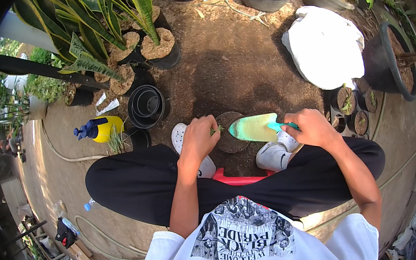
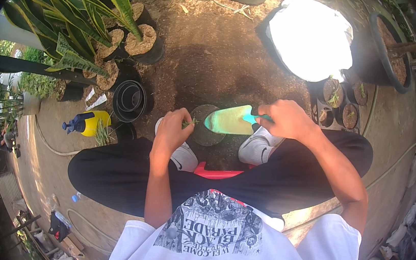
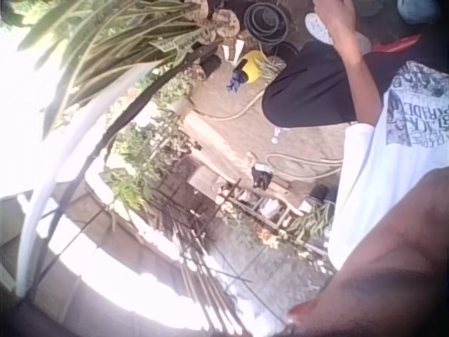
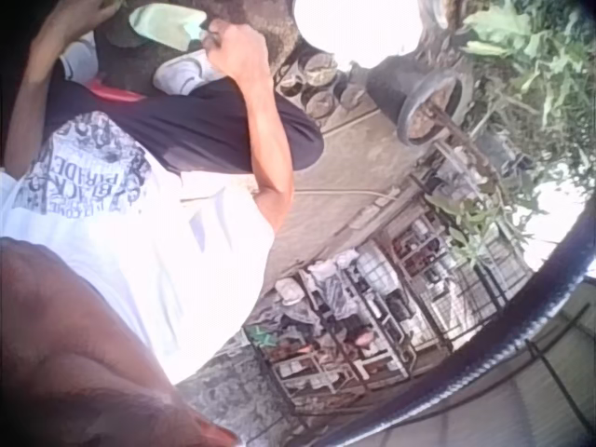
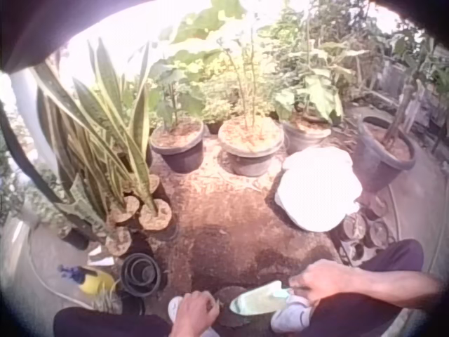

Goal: The person sits on a small stool and uses a green trowel to scoop soil into a black pot. They then place a small plant into the pot and continue adding soil around it, patting it down with the trowel.

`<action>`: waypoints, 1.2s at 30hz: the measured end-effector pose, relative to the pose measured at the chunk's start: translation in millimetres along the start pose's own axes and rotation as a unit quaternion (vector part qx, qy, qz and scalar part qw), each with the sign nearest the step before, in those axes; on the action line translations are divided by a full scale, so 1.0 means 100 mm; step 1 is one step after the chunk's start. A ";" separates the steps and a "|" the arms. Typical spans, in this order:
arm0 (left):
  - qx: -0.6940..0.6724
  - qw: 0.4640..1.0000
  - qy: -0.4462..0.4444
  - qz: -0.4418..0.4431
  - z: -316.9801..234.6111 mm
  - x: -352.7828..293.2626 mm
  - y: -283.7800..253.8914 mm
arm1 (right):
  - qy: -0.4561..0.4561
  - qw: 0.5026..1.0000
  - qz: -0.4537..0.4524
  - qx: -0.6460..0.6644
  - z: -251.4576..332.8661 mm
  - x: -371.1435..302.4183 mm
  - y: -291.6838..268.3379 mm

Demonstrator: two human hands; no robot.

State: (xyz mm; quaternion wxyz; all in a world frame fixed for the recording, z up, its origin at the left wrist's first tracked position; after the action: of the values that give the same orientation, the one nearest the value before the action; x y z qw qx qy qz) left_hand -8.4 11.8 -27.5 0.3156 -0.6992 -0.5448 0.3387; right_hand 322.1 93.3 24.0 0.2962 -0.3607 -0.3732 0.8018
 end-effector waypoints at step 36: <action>-0.079 0.995 0.048 -0.047 -0.23 0.01 -0.16 | 0.008 0.998 -0.056 0.000 0.01 0.17 0.23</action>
State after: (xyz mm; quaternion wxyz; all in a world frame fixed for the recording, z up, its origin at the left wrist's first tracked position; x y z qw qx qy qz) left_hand 1.6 14.7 -1.5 0.3004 -0.7111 -0.5862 0.2459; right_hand 307.2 93.3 0.0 0.3436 -0.3456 -0.3903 0.7811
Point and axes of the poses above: each hand's wrist, its own x-axis towards the middle knuckle, its own y-axis out of the palm, z = x × y, the point moved 1 cm from there along x, towards the middle knuckle, and after that the axes turned 9 degrees about y, right-handed, at the moved point
